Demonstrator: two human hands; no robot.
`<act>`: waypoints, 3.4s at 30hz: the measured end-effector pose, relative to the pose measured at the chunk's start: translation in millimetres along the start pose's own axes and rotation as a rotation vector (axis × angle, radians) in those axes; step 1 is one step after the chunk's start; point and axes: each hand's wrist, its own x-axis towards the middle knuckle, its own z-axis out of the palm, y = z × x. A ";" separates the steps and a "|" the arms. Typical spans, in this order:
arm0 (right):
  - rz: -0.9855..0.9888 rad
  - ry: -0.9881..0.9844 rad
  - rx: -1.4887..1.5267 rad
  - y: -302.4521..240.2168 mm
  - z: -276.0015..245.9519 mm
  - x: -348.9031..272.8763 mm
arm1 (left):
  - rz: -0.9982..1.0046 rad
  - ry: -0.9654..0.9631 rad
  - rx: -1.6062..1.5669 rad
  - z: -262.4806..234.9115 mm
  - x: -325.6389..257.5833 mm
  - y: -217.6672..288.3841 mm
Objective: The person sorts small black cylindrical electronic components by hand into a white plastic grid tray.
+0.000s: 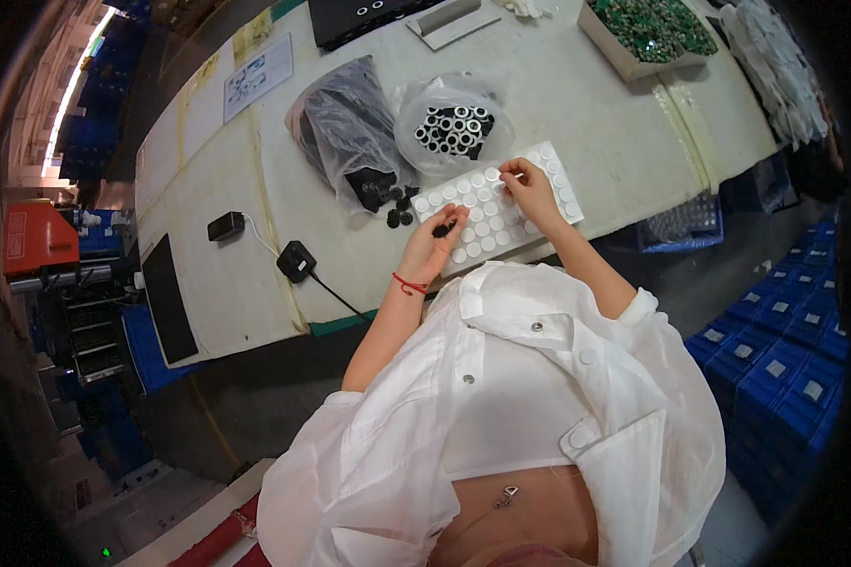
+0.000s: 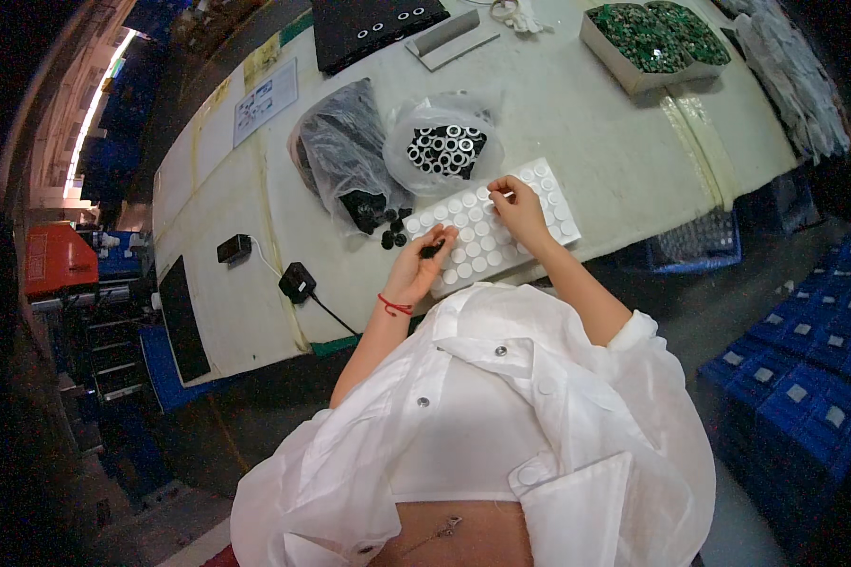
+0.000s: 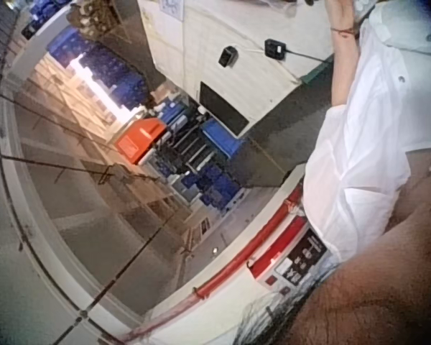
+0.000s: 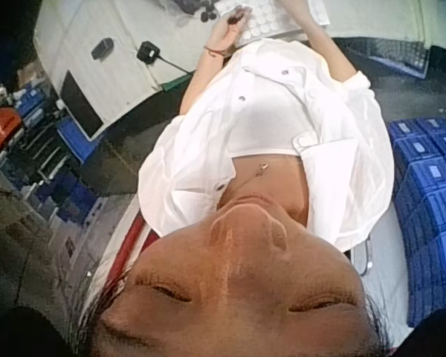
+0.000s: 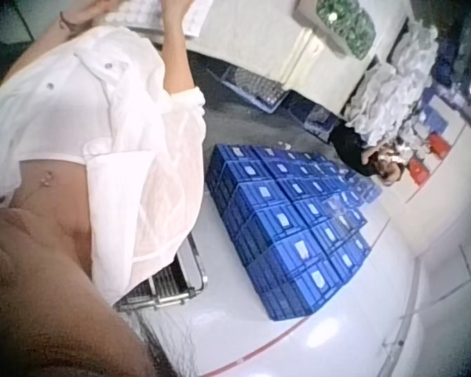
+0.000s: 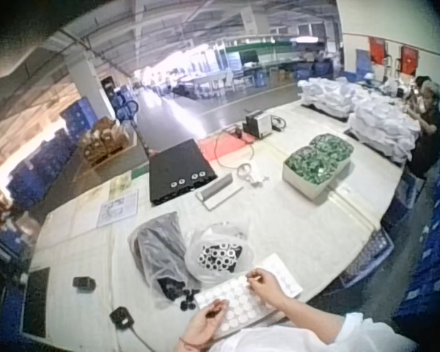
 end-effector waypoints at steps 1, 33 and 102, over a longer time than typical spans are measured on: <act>0.002 0.003 -0.001 1.3 -2.2 -1.7 | 0.055 -0.040 0.081 -1.7 -1.3 3.2; -0.499 -0.595 -0.930 -2.8 -2.2 -48.9 | 0.034 -0.065 0.539 -0.6 15.6 -18.1; -0.125 -0.576 -0.573 -2.3 22.4 7.2 | 0.261 0.003 0.303 -9.3 -16.2 2.4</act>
